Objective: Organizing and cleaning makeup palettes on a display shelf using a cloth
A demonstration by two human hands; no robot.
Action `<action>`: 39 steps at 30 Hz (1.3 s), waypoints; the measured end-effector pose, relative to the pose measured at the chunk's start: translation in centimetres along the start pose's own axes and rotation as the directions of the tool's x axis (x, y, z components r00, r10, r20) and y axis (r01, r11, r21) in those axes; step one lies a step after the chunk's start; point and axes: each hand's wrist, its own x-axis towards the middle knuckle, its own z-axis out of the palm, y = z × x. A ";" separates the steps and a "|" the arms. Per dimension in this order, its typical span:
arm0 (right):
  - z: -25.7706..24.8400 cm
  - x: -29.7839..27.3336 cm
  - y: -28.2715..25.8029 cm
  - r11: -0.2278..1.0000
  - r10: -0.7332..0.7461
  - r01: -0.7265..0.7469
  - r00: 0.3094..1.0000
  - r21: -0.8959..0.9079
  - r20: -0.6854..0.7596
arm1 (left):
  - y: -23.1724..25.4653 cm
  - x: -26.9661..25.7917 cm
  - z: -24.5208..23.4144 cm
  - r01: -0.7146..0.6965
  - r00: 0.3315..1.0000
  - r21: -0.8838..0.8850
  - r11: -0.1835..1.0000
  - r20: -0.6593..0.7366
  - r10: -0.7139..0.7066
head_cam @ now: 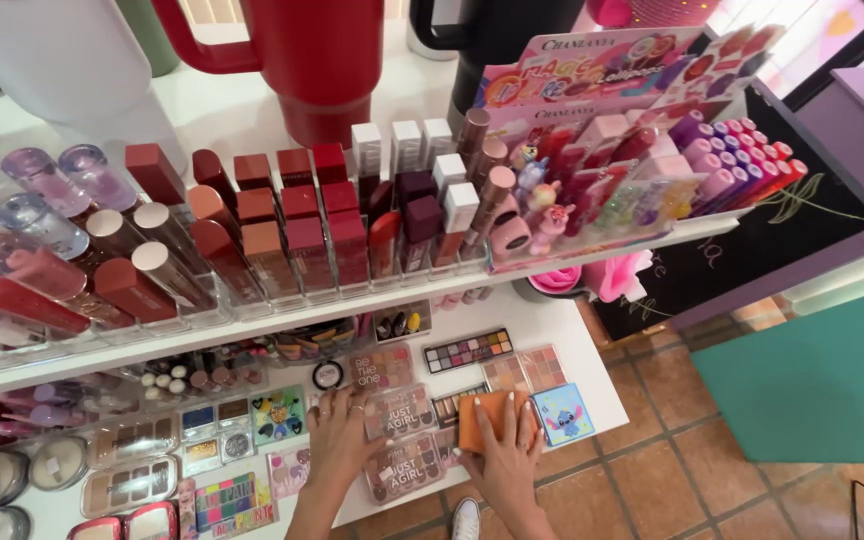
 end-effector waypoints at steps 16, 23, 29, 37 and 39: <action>-1.7 0.9 2.5 0.897 0.048 0.032 0.985 0.442 -0.168 | 1.3 0.9 -2.6 0.152 0.975 0.005 0.988 0.163 -0.151; -4.0 -3.0 -0.2 0.739 -0.175 0.179 0.982 0.649 -0.072 | 1.7 0.4 -2.8 0.156 0.980 -0.117 0.981 0.144 -0.138; -5.1 -6.7 -4.2 0.647 -0.530 0.362 0.846 0.671 0.054 | 2.9 -0.8 -5.8 0.241 0.962 -0.356 0.903 0.208 -0.175; -5.5 -6.5 -7.9 0.828 -0.440 0.093 0.721 0.554 0.536 | 0.8 -1.5 -3.5 0.027 0.996 -0.772 0.635 -0.031 -0.080; -6.7 -6.6 -8.5 0.785 -0.448 0.059 0.741 0.616 0.500 | 0.6 -2.6 -5.1 0.035 0.983 -0.852 0.522 -0.064 -0.169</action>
